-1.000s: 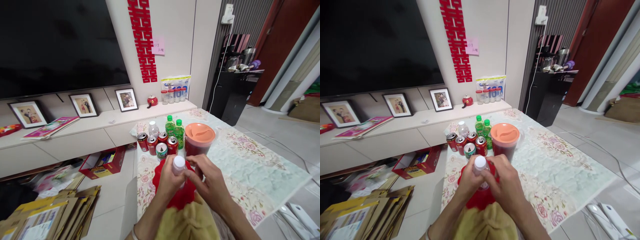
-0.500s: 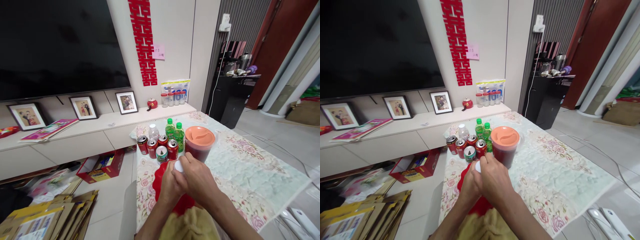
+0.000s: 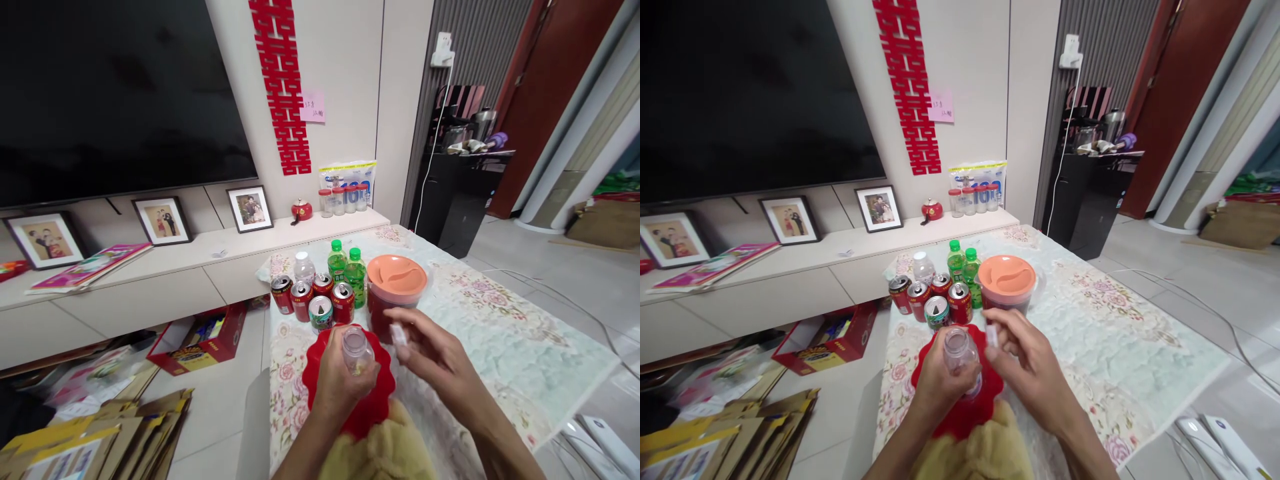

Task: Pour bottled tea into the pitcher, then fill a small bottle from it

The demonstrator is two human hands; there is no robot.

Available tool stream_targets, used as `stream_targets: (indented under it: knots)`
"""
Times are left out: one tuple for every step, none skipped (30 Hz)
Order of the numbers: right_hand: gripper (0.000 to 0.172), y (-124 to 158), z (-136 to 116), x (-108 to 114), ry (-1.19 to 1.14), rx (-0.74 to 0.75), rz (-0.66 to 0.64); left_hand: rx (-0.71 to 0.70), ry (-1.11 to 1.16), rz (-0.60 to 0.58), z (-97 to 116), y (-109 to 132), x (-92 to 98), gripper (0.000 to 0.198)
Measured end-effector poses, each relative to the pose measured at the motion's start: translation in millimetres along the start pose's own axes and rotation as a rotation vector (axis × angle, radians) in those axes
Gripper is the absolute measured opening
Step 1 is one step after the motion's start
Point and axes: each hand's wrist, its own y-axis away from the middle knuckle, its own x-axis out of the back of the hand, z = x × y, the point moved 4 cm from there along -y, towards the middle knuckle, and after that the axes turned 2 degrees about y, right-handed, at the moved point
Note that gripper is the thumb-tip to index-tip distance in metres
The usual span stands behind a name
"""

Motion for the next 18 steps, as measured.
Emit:
stream_targets:
  knots:
    - [0.039,6.0,21.0,5.4,-0.065,-0.078,0.012,0.001,0.001,-0.010,-0.2,0.4,-0.4,0.046]
    - [0.040,12.3,42.9,10.5,-0.116,-0.146,0.043,-0.012,0.006,-0.025,0.1,0.8,-1.2,0.046]
    - [0.041,18.5,64.9,14.1,-0.144,-0.217,0.062,-0.026,0.011,-0.035,0.6,1.1,-1.8,0.045]
    - [0.043,24.6,85.9,17.0,-0.152,-0.291,0.090,-0.027,0.015,-0.030,0.7,1.4,-1.9,0.044]
    - [0.043,30.4,104.7,19.4,-0.122,-0.357,0.120,-0.029,0.015,-0.024,0.7,1.5,-2.0,0.043]
    - [0.043,35.2,119.8,21.9,-0.046,-0.393,0.160,-0.032,0.014,-0.018,0.7,1.4,-2.1,0.041]
    - [0.041,39.0,131.6,22.8,0.001,-0.410,0.179,-0.037,0.013,-0.016,0.5,1.3,-2.4,0.040]
    - [0.039,42.0,140.7,23.3,0.052,-0.422,0.196,-0.041,0.012,-0.016,0.0,1.1,-2.8,0.040]
    - [0.037,44.2,147.2,23.5,0.103,-0.424,0.209,-0.045,0.011,-0.018,-0.8,0.9,-3.4,0.039]
    - [0.035,45.7,151.8,23.4,0.147,-0.419,0.217,-0.051,0.009,-0.019,-1.9,0.6,-3.9,0.039]
    - [0.032,46.8,154.7,23.5,0.191,-0.410,0.225,-0.055,0.007,-0.018,-3.1,0.2,-4.2,0.039]
    - [0.030,47.6,156.3,23.7,0.234,-0.395,0.231,-0.057,0.006,-0.017,-4.3,-0.2,-4.4,0.040]
    - [0.029,48.1,157.1,24.0,0.270,-0.376,0.235,-0.058,0.005,-0.016,-5.2,-0.6,-4.4,0.040]
    - [0.027,48.7,157.1,24.3,0.297,-0.353,0.233,-0.059,0.007,-0.016,-5.7,-1.0,-3.9,0.042]
    - [0.025,49.2,156.6,24.6,0.317,-0.327,0.227,-0.058,0.012,-0.014,-5.6,-1.3,-2.9,0.043]
    - [0.024,49.9,155.6,24.9,0.329,-0.301,0.215,-0.055,0.019,-0.014,-4.9,-1.6,-1.4,0.045]
    - [0.022,50.6,154.3,25.3,0.335,-0.274,0.198,-0.048,0.025,-0.018,-4.0,-1.7,0.5,0.047]
    - [0.021,51.3,152.6,26.1,0.336,-0.249,0.179,-0.038,0.032,-0.024,-3.0,-1.8,2.9,0.047]
